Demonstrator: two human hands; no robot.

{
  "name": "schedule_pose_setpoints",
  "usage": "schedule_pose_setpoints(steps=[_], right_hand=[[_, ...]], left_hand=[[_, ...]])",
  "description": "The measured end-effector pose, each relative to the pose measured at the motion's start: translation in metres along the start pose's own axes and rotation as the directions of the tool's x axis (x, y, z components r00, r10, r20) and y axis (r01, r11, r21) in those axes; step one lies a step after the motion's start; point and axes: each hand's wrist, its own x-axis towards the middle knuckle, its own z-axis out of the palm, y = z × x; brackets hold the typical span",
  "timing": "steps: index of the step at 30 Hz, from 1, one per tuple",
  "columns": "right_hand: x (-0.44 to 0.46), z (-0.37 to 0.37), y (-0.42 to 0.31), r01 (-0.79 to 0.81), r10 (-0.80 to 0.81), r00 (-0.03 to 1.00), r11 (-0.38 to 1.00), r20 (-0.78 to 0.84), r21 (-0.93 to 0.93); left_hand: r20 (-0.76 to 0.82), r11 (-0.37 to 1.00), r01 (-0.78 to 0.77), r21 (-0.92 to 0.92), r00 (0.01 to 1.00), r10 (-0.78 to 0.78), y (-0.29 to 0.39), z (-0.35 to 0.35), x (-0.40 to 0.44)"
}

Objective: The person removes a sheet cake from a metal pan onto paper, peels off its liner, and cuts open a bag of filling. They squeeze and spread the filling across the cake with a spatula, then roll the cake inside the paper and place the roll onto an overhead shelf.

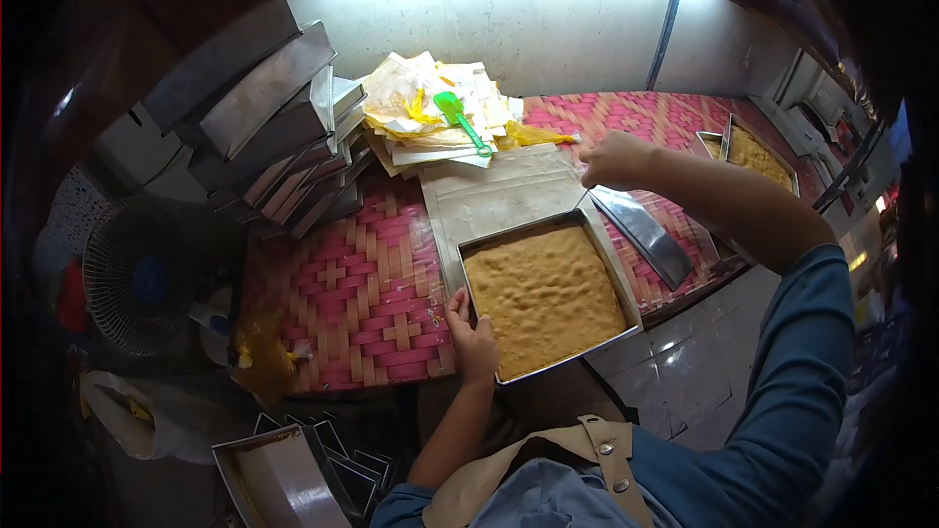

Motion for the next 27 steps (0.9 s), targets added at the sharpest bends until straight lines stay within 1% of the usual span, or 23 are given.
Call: schedule_pose_setpoints(steps=[1,3,6,7,9,10,12,13,14,15,17,19,20,22,24,25,26,27], right_hand=[[-0.001,-0.001,-0.001,-0.002,0.002,1.000,1.000,0.002,0.001],[-0.003,-0.009,-0.006,-0.041,0.043,0.999,0.990,0.015,-0.133],[0.002,-0.022,-0.038,-0.105,0.131,0.984,0.975,0.125,-0.195],[0.008,-0.025,-0.051,-0.185,0.208,0.956,0.974,0.204,-0.128],[0.019,-0.016,-0.063,-0.316,0.311,0.899,0.948,0.309,-0.034],[0.017,-0.009,-0.065,-0.318,0.311,0.897,0.948,0.313,-0.029],[0.008,-0.008,-0.070,-0.343,0.281,0.899,0.928,0.335,0.143],[-0.003,-0.005,-0.072,-0.340,0.275,0.900,0.929,0.339,0.148],[-0.024,-0.011,-0.075,-0.315,0.240,0.919,0.924,0.312,0.216],[-0.044,-0.018,-0.079,-0.288,0.207,0.936,0.914,0.284,0.285],[-0.079,-0.034,-0.094,-0.297,0.173,0.917,0.896,0.358,0.329],[-0.109,-0.030,-0.108,-0.283,0.109,0.896,0.886,0.430,0.366],[-0.121,-0.031,-0.113,-0.286,0.104,0.893,0.882,0.438,0.374],[-0.139,-0.038,-0.119,-0.382,0.123,0.803,0.858,0.583,0.345],[-0.146,-0.063,-0.107,-0.389,0.126,0.789,0.860,0.601,0.330],[-0.144,-0.071,-0.104,-0.394,0.133,0.779,0.865,0.613,0.312],[-0.141,-0.073,-0.106,-0.374,0.117,0.787,0.871,0.606,0.317],[-0.138,-0.075,-0.111,-0.273,0.078,0.901,0.867,0.427,0.418]], left_hand=[[0.002,1.000,-0.006,0.031,1.000,0.006,0.001,0.000,0.000],[0.008,0.998,-0.008,0.064,1.000,0.008,0.002,0.000,-0.001],[0.015,0.998,-0.004,0.064,1.000,0.003,0.002,0.000,0.000],[0.014,0.997,-0.007,0.074,1.000,0.006,0.001,-0.001,0.001],[0.018,0.996,-0.006,0.087,1.000,0.004,-0.001,0.000,0.000],[-0.011,0.997,-0.021,0.069,1.000,0.022,-0.002,0.000,0.000],[-0.042,0.998,-0.034,0.055,0.998,0.036,-0.001,0.002,0.000],[-0.053,0.999,-0.036,0.012,0.998,0.037,0.000,0.002,-0.002],[-0.065,0.999,-0.042,-0.033,0.997,0.039,0.000,0.003,-0.002],[-0.065,0.999,-0.036,-0.030,0.997,0.034,-0.001,0.002,-0.001],[-0.096,0.998,-0.045,-0.048,0.995,0.040,-0.005,0.001,-0.001],[-0.093,0.999,-0.036,-0.020,0.995,0.034,-0.003,0.002,-0.001],[-0.096,0.999,-0.037,0.008,0.995,0.037,-0.002,0.002,-0.001],[-0.087,1.000,-0.029,0.000,0.996,0.029,-0.002,0.002,0.000],[-0.062,0.999,-0.039,0.009,0.997,0.040,-0.001,0.002,0.001],[-0.079,0.999,-0.037,0.016,0.996,0.038,0.000,0.001,0.001],[-0.045,1.000,0.004,-0.010,0.999,-0.004,0.005,0.002,0.002],[-0.009,0.999,0.044,-0.033,0.999,-0.044,0.008,0.000,0.002]])
